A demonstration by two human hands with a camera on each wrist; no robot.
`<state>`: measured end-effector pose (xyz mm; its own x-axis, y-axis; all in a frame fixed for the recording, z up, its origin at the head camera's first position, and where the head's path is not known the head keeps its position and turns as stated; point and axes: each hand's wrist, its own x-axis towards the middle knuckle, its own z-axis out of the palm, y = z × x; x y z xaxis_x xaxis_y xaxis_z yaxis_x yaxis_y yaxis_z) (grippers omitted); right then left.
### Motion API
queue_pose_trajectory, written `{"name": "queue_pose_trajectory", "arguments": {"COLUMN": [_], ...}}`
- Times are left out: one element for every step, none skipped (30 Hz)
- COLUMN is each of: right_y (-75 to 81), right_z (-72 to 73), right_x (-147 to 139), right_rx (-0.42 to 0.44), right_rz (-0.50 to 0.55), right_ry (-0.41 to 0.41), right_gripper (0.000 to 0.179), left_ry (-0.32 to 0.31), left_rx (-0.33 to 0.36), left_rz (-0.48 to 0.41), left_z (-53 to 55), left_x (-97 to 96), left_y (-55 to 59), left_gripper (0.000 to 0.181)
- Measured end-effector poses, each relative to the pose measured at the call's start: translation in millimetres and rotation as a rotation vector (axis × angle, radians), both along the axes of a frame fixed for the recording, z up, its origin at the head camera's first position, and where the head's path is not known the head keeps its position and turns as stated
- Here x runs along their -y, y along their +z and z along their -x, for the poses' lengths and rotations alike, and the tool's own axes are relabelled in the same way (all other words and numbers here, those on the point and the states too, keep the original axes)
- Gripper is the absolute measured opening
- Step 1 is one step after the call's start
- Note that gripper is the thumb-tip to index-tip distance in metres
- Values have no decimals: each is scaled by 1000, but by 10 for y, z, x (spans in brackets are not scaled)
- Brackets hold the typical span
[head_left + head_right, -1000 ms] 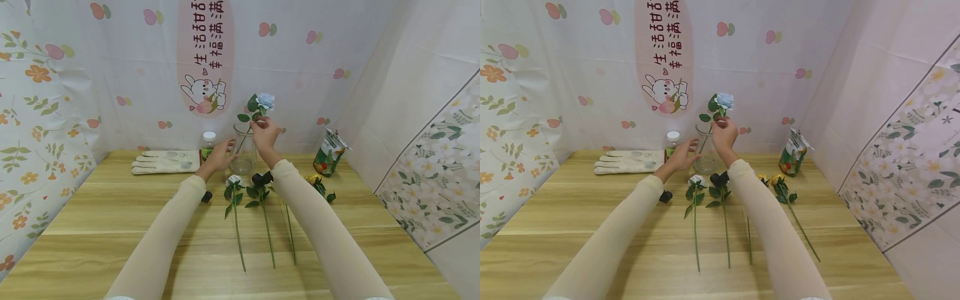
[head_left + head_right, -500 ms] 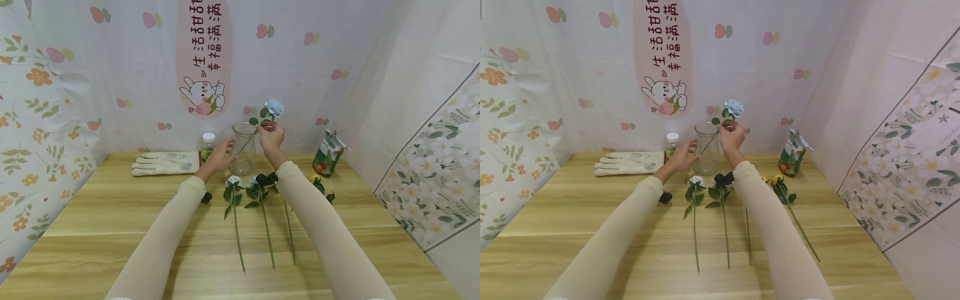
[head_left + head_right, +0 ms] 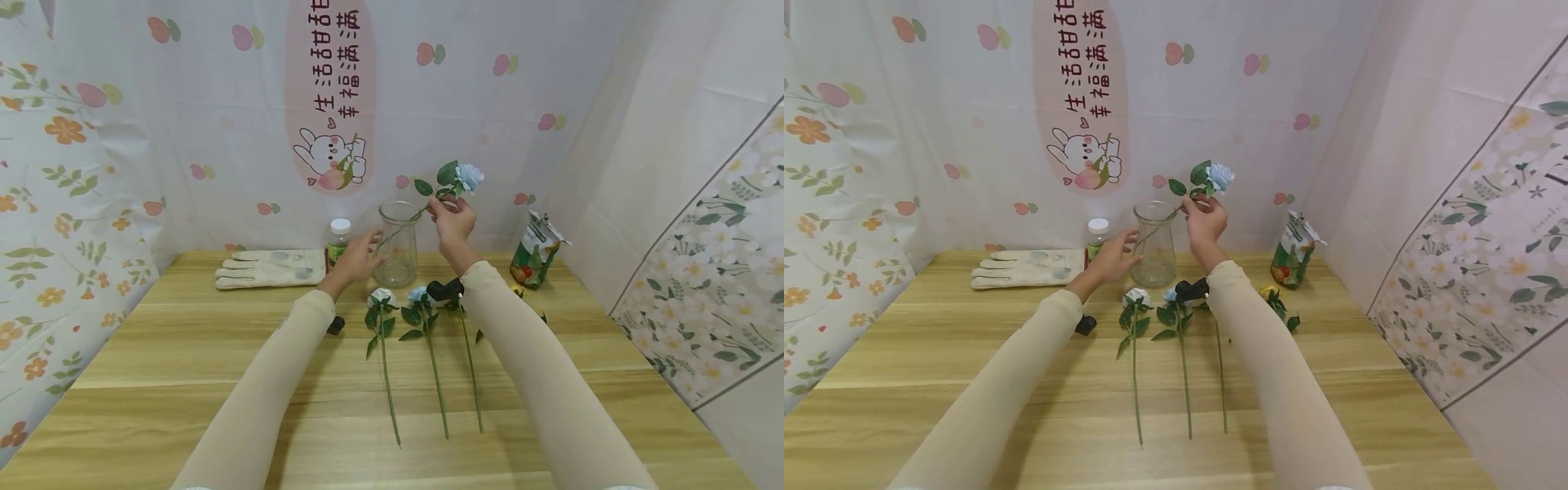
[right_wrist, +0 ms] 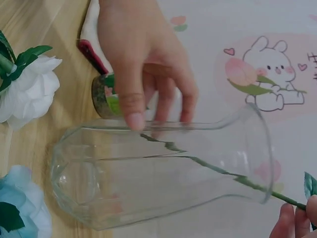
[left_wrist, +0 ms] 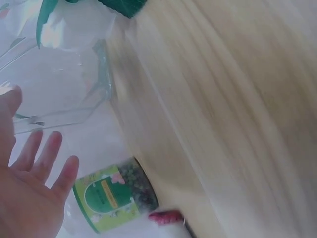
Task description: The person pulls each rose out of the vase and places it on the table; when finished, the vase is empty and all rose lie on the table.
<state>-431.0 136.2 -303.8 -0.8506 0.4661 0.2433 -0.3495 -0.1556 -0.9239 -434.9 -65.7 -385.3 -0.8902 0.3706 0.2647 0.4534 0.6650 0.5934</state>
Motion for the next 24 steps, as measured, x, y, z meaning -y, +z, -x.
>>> {"name": "queue_pose_trajectory", "arguments": {"right_y": [17, 37, 55, 75, 95, 117, 139, 165, 193, 223, 256, 292, 328, 365, 401, 435, 466, 495, 522, 548, 574, 601, 631, 661], "right_z": [-9, -16, -23, -32, -42, -50, -61, -75, -92, -109, -127, -145, -166, -187, -209, -229, -251, -272, -294, -316, -334, -349, -367, -383], "right_x": [-13, -27, -43, -59, -76, -95, -115, -130, -144, -157, -170, -184, -200, -216, -237, -260, -285, -313, -343, -372, -398, -416, -428, -435], "right_rx": [-6, -11, -15, -18, -22, -26, -27, -27, -26, -26, -32, -40, -51, -63, -76, -91, -106, -117, -130, -145, -164, -180, -195, -211], "right_rz": [25, 54, 79, 97, 116, 132, 139, 141, 134, 135, 144, 152, 160, 175, 198, 223, 242, 257, 273, 280, 287, 287, 288, 288], "right_ry": [17, 38, 58, 71, 81, 90, 93, 94, 93, 94, 98, 100, 100, 99, 99, 98, 96, 95, 94, 89, 84, 86, 87, 92], "right_gripper": [14, 15, 15, 16, 16, 16, 16, 17, 17, 18, 18, 19, 19, 19, 20, 20, 20, 21, 22, 22, 23, 23, 23, 23], "left_ry": [-1, -10, -19, -29, -42, -55, -66, -75, -73, -68, -65, -62, -62, -65, -66, -73, -77, -80, -81, -78, -73, -62, -52, -45], "left_rx": [2, 6, 9, 10, 3, -8, -18, -35, -52, -68, -88, -108, -130, -155, -176, -202, -235, -271, -309, -347, -384, -416, -446, -472], "left_rz": [34, 65, 107, 148, 193, 234, 271, 306, 342, 372, 395, 412, 422, 422, 415, 407, 395, 383, 368, 351, 336, 321, 301, 280], "left_z": [-11, -26, -39, -55, -74, -97, -127, -162, -198, -237, -277, -317, -356, -393, -427, -464, -502, -538, -576, -620, -665, -712, -751, -792], "left_x": [24, 52, 88, 125, 170, 222, 279, 340, 404, 467, 530, 585, 632, 670, 700, 722, 734, 742, 744, 737, 728, 724, 722, 723], "left_y": [11, 28, 47, 72, 99, 132, 171, 219, 267, 317, 370, 426, 483, 534, 579, 623, 665, 702, 736, 773, 815, 861, 905, 953], "left_gripper": [65, 65, 65, 65, 65, 65, 65, 66, 66, 67, 67, 67, 68, 68, 67, 67, 67, 66, 65, 64, 63, 62, 61, 61]}}
